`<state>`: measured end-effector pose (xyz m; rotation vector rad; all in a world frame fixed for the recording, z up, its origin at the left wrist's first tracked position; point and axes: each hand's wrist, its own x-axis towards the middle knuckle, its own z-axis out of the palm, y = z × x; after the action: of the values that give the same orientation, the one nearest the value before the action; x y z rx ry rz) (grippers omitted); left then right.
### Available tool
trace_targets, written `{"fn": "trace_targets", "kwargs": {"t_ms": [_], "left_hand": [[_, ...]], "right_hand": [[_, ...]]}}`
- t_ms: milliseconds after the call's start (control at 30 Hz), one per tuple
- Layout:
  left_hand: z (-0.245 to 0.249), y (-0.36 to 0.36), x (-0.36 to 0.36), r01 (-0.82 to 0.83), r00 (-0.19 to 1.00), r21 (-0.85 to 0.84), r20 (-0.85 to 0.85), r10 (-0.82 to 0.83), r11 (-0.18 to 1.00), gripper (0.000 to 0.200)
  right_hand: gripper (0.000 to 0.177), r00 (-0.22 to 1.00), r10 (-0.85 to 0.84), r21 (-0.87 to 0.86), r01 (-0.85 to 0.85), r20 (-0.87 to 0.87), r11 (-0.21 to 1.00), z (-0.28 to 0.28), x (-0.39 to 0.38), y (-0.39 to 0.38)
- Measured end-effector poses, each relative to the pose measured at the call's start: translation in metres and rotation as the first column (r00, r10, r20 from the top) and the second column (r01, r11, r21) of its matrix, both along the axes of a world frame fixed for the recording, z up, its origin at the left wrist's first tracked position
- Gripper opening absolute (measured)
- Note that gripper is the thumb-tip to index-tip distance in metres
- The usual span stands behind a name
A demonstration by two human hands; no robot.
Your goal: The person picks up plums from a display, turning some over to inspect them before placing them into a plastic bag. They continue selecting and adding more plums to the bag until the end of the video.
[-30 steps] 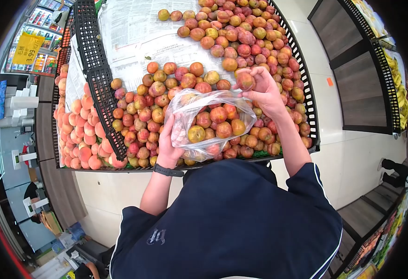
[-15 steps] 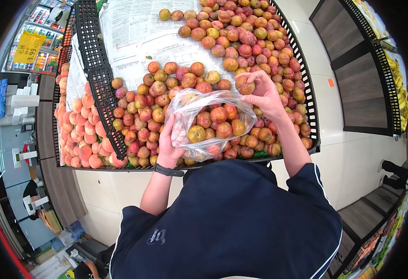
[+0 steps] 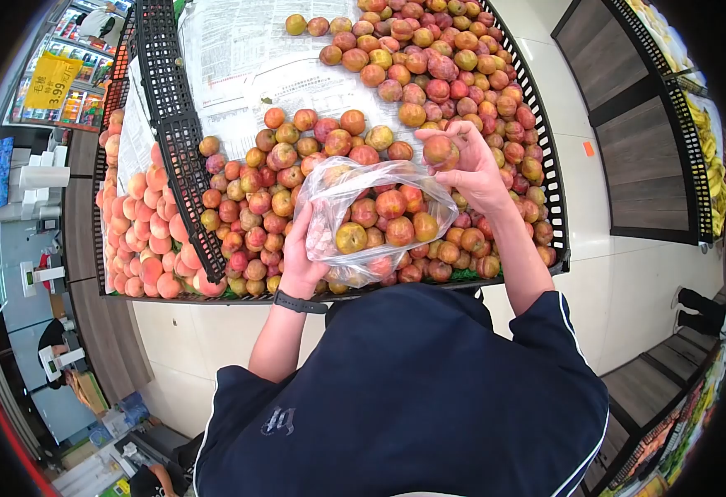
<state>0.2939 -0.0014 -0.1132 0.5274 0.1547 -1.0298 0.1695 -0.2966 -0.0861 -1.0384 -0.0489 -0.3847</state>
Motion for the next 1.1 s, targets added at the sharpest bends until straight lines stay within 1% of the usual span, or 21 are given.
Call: {"fn": "trace_targets", "kwargs": {"t_ms": [67,167,267,367,400,433,467,500,567,600,633,667,700,733,833,900,967,1000,1067,1100], "left_hand": [[0.003,-0.001,-0.001,0.008,1.000,-0.004,0.005,-0.008,1.000,0.043],[0.010,-0.004,-0.003,-0.015,1.000,0.019,0.014,0.015,1.000,0.041],[0.013,-0.005,-0.005,-0.031,0.999,0.038,0.029,0.030,0.999,0.041],[0.031,-0.011,-0.011,-0.108,0.984,0.159,0.159,0.082,0.981,0.039],[0.038,-0.012,-0.013,-0.110,0.976,0.189,0.208,0.070,0.976,0.039],[0.044,-0.013,-0.014,-0.113,0.965,0.220,0.256,0.054,0.969,0.038],[0.051,-0.014,-0.016,-0.115,0.952,0.250,0.305,0.035,0.961,0.037],[0.058,-0.017,-0.019,-0.122,0.947,0.257,0.319,0.036,0.959,0.036],[0.072,-0.025,-0.028,-0.125,0.937,0.267,0.347,0.025,0.956,0.036],[0.077,-0.029,-0.031,-0.120,0.943,0.262,0.331,0.028,0.957,0.033],[0.072,-0.027,-0.027,-0.023,0.954,0.121,0.300,-0.014,0.992,0.032],[0.062,-0.019,-0.019,0.070,0.960,-0.023,0.274,-0.061,0.997,0.031],[0.066,-0.021,-0.022,-0.004,0.965,0.063,0.263,-0.013,0.998,0.030],[0.070,-0.023,-0.025,-0.074,0.966,0.152,0.255,0.033,0.986,0.029],[0.069,-0.020,-0.022,-0.078,0.985,0.149,0.165,0.053,0.986,0.031],[0.072,-0.021,-0.022,-0.112,0.988,0.175,0.129,0.090,0.978,0.031],[0.078,-0.028,-0.025,-0.152,0.986,0.216,0.104,0.132,0.964,0.028],[0.083,-0.032,-0.027,-0.167,0.984,0.239,0.094,0.148,0.956,0.025],[0.087,-0.037,-0.027,-0.167,0.985,0.238,0.078,0.153,0.957,0.025],[0.090,-0.040,-0.028,-0.167,0.985,0.237,0.070,0.155,0.957,0.024]], "right_hand": [[0.062,0.999,0.039,0.082,-0.039,-0.002,0.996,0.002,-0.001,0.001],[0.062,0.992,0.101,0.210,-0.083,-0.077,0.974,0.006,-0.005,-0.001],[0.061,0.988,0.121,0.214,-0.099,-0.092,0.972,0.008,-0.012,-0.002],[0.059,0.985,-0.024,-0.052,0.015,-0.171,0.999,0.031,-0.023,0.025],[0.055,0.986,-0.080,-0.160,0.056,-0.147,0.986,0.029,-0.025,0.037],[0.048,0.967,-0.164,-0.355,0.086,-0.195,0.931,0.028,-0.027,0.047],[0.047,0.943,-0.210,-0.530,0.042,-0.260,0.847,0.039,-0.029,0.059],[0.046,0.912,-0.270,-0.682,-0.015,-0.310,0.731,0.050,-0.028,0.070],[0.046,0.938,-0.345,-0.858,0.158,-0.023,0.488,0.029,-0.017,0.097],[0.045,0.936,-0.342,-0.904,0.214,0.081,0.371,0.025,-0.011,0.109],[0.044,0.928,-0.325,-0.930,0.271,0.184,0.247,0.022,-0.007,0.119],[0.041,0.928,-0.303,-0.919,0.300,0.218,0.258,0.014,-0.003,0.127],[0.039,0.927,-0.279,-0.906,0.325,0.249,0.271,0.009,-0.002,0.133],[0.031,0.946,-0.244,-0.876,0.294,0.212,0.383,0.005,-0.004,0.136],[0.023,0.821,-0.432,-0.829,0.504,0.373,0.244,0.025,-0.019,0.116],[0.025,0.687,-0.680,-0.867,0.475,0.256,0.153,0.029,-0.042,0.094],[0.034,0.581,-0.814,-0.940,0.289,0.024,0.178,0.013,-0.059,0.072],[0.035,0.616,-0.776,-0.926,0.197,-0.138,0.321,0.001,-0.067,0.064],[0.037,0.635,-0.637,-0.817,0.015,-0.437,0.576,-0.017,-0.075,0.054],[0.036,0.632,-0.514,-0.633,0.048,-0.580,0.773,-0.021,-0.075,0.056]]}}
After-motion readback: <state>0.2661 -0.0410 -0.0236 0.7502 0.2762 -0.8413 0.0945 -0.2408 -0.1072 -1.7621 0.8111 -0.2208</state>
